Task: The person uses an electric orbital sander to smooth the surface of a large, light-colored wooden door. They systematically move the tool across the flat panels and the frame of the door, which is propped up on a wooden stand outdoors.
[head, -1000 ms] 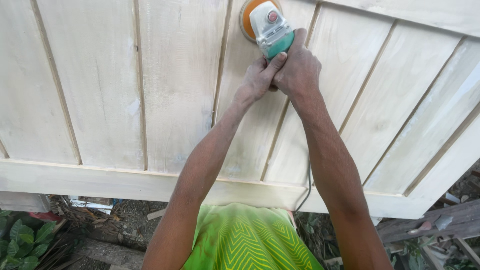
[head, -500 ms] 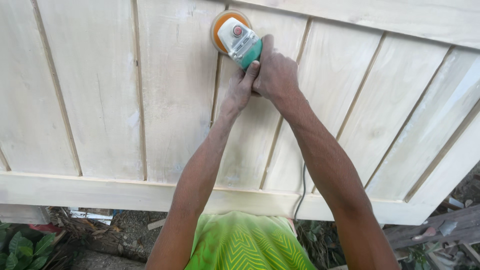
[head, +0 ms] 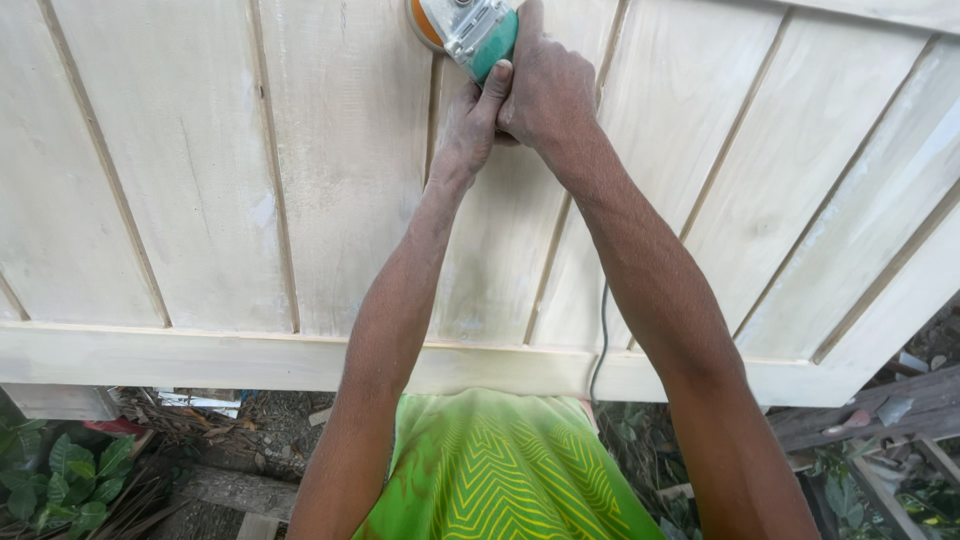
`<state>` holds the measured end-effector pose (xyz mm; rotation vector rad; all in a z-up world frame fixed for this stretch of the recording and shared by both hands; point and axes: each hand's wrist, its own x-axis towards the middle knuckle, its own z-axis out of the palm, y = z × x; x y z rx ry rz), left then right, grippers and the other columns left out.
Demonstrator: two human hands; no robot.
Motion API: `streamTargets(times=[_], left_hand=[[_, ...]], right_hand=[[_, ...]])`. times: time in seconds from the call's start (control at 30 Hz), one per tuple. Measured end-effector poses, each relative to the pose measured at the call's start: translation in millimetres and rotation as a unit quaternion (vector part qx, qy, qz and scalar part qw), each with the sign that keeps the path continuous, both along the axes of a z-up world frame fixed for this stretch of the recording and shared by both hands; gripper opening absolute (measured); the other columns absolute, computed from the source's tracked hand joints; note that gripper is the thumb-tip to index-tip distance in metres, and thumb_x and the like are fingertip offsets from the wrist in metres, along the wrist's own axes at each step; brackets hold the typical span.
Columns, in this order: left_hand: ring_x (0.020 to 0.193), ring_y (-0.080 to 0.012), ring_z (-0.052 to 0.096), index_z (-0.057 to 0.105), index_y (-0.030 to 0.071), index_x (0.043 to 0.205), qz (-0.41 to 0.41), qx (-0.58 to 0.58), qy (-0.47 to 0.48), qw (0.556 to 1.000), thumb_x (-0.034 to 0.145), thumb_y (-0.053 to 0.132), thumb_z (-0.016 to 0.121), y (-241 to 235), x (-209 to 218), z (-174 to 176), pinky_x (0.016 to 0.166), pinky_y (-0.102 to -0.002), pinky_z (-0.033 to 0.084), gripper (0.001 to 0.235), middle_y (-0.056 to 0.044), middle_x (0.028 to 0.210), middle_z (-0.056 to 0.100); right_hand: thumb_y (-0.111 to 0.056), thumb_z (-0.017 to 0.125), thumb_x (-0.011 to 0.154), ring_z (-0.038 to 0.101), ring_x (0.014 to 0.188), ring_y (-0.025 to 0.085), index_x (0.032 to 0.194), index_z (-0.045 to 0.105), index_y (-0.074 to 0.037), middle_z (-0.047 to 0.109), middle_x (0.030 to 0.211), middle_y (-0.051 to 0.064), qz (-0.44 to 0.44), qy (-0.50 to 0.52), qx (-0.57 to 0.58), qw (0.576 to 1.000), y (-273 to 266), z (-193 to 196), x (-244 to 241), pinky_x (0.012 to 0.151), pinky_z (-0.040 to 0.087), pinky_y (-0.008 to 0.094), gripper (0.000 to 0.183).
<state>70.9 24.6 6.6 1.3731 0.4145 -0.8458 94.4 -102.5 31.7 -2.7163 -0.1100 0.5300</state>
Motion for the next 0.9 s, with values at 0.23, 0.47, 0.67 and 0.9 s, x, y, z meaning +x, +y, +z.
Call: streamTargets(times=[0.23, 0.47, 0.67, 0.9], left_hand=[[0.115, -0.0287, 0.069, 0.056, -0.004, 0.14, 0.044, -0.029, -0.088, 0.995, 0.09, 0.078, 0.05, -0.9, -14.3, -30.1, 0.097, -0.042, 0.058, 0.097, -0.019, 0.121, 0.071], [0.088, -0.02, 0.074, 0.06, -0.005, 0.125, 0.023, -0.078, -0.112, 0.99, 0.086, 0.08, 0.055, -53.3, -8.1, -30.3, 0.073, -0.032, 0.063, 0.094, -0.015, 0.1, 0.073], [0.072, -0.0197, 0.078, 0.065, -0.003, 0.111, -0.056, -0.068, -0.057, 0.994, 0.078, 0.082, 0.056, -109.6, -14.6, -16.9, 0.062, -0.031, 0.064, 0.091, -0.013, 0.083, 0.077], [0.073, -0.0201, 0.074, 0.066, -0.006, 0.112, -0.027, -0.082, -0.028, 0.996, 0.082, 0.077, 0.061, -68.9, -35.7, -22.0, 0.063, -0.032, 0.062, 0.089, -0.015, 0.085, 0.074]], right_hand=[[-0.022, 0.083, 0.08, 0.072, 0.065, 0.037, 0.112, 0.044, 0.0, 0.071, 0.075, 0.018, 0.02, -0.093, -0.005, 0.995, -9.7, -3.9, 4.2, 0.051, 0.056, 0.049, 0.055], [-0.023, 0.084, 0.081, 0.074, 0.062, 0.033, 0.118, 0.043, 0.0, 0.072, 0.073, 0.018, -0.068, -0.007, -0.016, 0.998, -49.7, 13.4, -14.7, 0.05, 0.059, 0.044, 0.06], [-0.028, 0.086, 0.088, 0.075, 0.064, 0.033, 0.121, 0.039, 0.0, 0.073, 0.075, 0.016, -0.114, -0.029, 0.008, 0.993, -106.4, 22.5, -32.8, 0.053, 0.059, 0.044, 0.064], [-0.03, 0.084, 0.087, 0.074, 0.061, 0.034, 0.121, 0.037, -0.001, 0.071, 0.072, 0.015, -0.131, -0.002, 0.0, 0.991, -67.6, 22.8, -47.2, 0.051, 0.059, 0.043, 0.065]])
